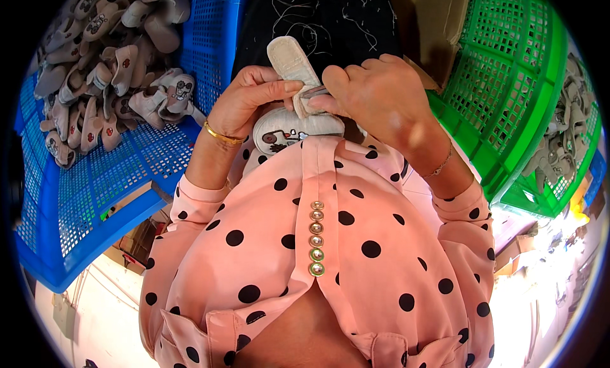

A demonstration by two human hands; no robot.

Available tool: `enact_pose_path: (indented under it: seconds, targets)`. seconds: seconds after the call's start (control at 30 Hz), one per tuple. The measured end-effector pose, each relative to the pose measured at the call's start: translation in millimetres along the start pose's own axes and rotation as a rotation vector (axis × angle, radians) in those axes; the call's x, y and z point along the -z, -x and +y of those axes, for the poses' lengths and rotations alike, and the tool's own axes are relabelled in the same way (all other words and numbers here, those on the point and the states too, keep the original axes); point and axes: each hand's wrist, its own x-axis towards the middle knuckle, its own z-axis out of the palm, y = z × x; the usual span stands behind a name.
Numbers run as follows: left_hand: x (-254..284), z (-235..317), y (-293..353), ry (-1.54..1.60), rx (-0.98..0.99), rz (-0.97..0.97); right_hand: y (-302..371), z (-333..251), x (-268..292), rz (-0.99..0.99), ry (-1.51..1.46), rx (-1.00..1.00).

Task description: The person uses a pair of scissors to trim excess fabric and threads from a small white baby shoe. They hold the shoe in their left hand and carefully cut around the edges and seams with their right hand. The person works on a single shoe throughout the clip, occasionally adjusting their grip to access different areas.

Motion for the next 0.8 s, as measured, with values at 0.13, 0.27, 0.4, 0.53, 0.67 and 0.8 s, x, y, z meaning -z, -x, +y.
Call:
enact_pose_path:
  seconds: [0.13,0.27,0.4,0.53,0.67,0.8]
  targets:
    - [-2,-1,0,-0.02,-0.011,0.011,0,1,1,-0.039,-0.055,-0.011]
    - [-3,-3,1,-0.034,-0.025,0.004,-3,1,5,-0.119,-0.13,-0.039]
    - [-2,-6,2,-0.041,-0.048,-0.028,-2,12,8,-0.302,-0.759,-0.438]
    - [-2,-8,1,-0.075,-0.062,-0.02,1,13,7,-0.226,-1.037,-0.487]
    - [-15,0,4,-0.293,-0.174,0.078,-5,16,8,-0.337,-1.128,-0.551]
    - [-26,0,11,-0.513,-0.531,0.355,-6,12,2,-0.29,-1.273,-0.646]
